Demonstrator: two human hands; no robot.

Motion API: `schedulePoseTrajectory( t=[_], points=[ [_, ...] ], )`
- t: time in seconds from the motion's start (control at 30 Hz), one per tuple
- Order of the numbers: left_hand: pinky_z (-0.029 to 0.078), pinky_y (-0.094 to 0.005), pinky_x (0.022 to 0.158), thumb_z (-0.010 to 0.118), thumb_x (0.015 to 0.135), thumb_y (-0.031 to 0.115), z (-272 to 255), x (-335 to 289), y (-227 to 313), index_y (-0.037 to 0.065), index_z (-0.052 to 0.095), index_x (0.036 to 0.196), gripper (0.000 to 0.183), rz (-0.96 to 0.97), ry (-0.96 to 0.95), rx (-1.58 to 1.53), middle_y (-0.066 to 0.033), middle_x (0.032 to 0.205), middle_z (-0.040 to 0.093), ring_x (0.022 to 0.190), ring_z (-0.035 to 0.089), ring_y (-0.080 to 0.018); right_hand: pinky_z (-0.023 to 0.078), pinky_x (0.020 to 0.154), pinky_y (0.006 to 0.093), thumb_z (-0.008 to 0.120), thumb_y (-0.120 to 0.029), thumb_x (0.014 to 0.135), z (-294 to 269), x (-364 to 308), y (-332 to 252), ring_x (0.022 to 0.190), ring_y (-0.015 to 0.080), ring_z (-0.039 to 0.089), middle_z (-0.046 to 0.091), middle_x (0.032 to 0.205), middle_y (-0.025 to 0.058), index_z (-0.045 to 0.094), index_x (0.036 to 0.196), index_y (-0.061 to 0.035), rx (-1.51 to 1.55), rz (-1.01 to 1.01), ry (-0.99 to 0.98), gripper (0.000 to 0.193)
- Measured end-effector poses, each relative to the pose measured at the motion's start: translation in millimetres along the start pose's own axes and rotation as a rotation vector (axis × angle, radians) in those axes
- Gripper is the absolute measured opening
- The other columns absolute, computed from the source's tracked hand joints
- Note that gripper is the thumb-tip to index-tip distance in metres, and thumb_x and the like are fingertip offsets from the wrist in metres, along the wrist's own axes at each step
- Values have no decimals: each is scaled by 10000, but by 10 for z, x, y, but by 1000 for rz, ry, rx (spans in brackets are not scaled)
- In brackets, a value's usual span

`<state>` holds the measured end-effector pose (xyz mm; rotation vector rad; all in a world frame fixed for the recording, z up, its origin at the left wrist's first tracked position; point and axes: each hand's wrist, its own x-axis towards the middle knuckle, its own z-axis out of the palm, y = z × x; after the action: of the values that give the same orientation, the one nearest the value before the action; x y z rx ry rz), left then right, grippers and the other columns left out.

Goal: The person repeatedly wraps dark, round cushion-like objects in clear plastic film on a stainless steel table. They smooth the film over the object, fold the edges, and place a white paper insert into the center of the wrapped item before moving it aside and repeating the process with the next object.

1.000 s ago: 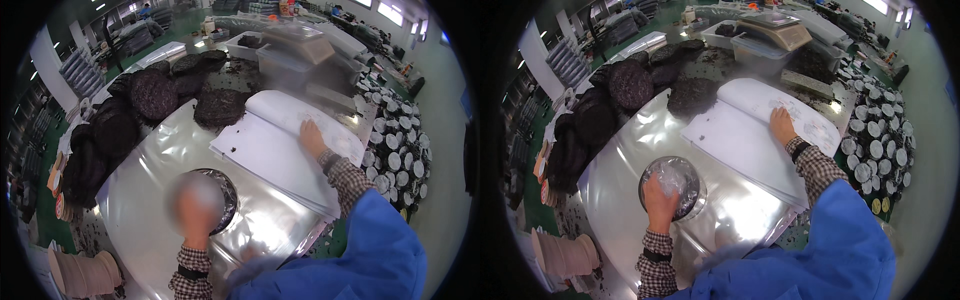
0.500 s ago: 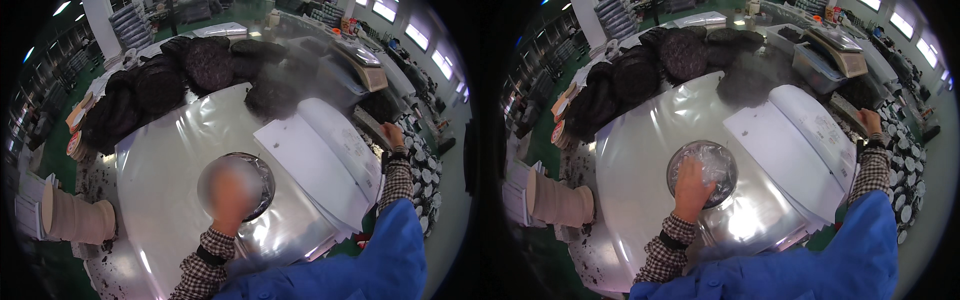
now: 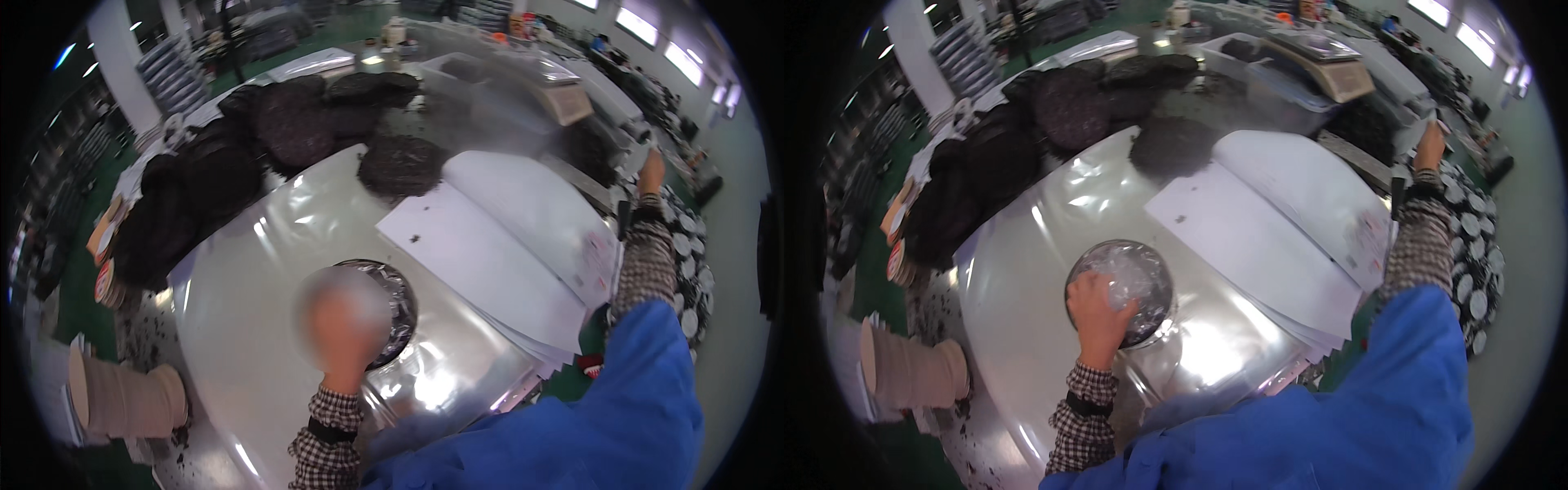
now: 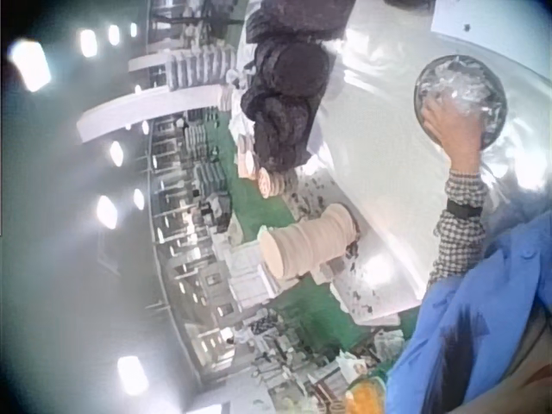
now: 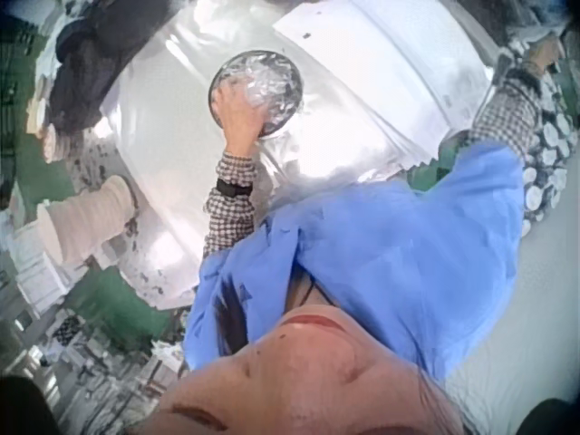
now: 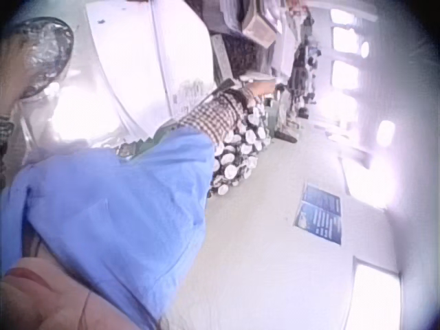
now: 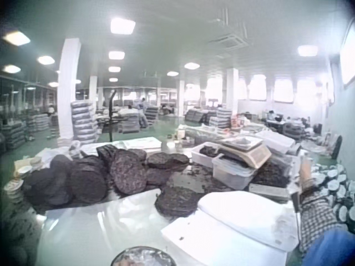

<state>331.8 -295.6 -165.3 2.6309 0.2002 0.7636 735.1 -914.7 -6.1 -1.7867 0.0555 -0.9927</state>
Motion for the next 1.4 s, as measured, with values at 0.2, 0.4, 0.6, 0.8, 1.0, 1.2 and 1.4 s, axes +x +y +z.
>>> schedulePoseTrajectory(
  t=[0.2, 0.4, 0.6, 0.8, 1.0, 1.2, 1.4],
  points=[
    [370, -478, 916, 795, 668, 293, -206, 19, 4, -2, 508, 1204, 675, -179, -99, 8, -156, 1127, 521, 1088, 454, -369, 282, 1089, 412, 411, -309, 999, 2025, -4356, -2391, 1285, 314, 399, 418, 1390, 210, 387, 1379, 46, 31, -904, -1232, 521],
    [328, -474, 1063, 784, 722, 229, -525, 99, -207, 3, 412, 1382, 791, 75, -225, -413, -199, 1367, 441, 1268, 417, -376, 77, 1183, 507, 372, -337, 1011, 2235, -5162, -2338, 1477, 356, 72, 148, 1578, 211, 224, 1504, -20, 143, -769, -1670, 604],
    [238, -405, 1169, 681, 752, 21, -454, -375, -467, 65, 52, 1543, 1012, -514, -114, -756, -156, 1554, 225, 1430, 256, -294, 51, 1130, 646, 419, -421, 986, 2148, -5589, -2550, 1461, 443, 55, 101, 1597, 186, 235, 1532, -168, -60, -1073, -1484, 629],
    [168, -340, 1176, 410, 663, -126, -483, -401, -569, 74, 10, 1551, 994, -447, -53, -1446, -138, 1604, 79, 1483, 93, -245, 77, 1120, 659, 509, -436, 935, 2082, -5665, -2671, 1443, 450, 125, 188, 1557, 218, 368, 1467, -165, -94, -1132, -1471, 613],
    [130, -441, 1183, 553, 819, 83, -586, -136, -169, -28, 55, 1519, 867, -187, -26, -614, -200, 1589, 115, 1478, 83, -335, 407, 995, 460, 598, -456, 882, 2394, -5193, -2525, 1183, 397, 523, 485, 1317, 280, 471, 1353, -79, 34, -351, -1243, 617],
    [62, -741, 1050, 519, 894, 540, -200, -131, 25, -97, 283, 1442, 873, -84, -356, 214, -258, 1549, 191, 1440, 88, -464, 480, 824, 445, 592, -420, 897, 2506, -5011, -2289, 923, 396, 628, 657, 929, 260, 672, 961, 59, -213, -274, -1493, 489],
    [84, -659, 1108, 505, 901, 547, -129, -215, -38, -120, 283, 1431, 880, -25, -336, 228, -301, 1529, 195, 1424, 88, -503, 483, 758, 449, 605, -450, 880, 2716, -5047, -2145, 805, 385, 634, 656, 826, 242, 692, 876, 39, -175, -329, -1477, 497]
  ],
)
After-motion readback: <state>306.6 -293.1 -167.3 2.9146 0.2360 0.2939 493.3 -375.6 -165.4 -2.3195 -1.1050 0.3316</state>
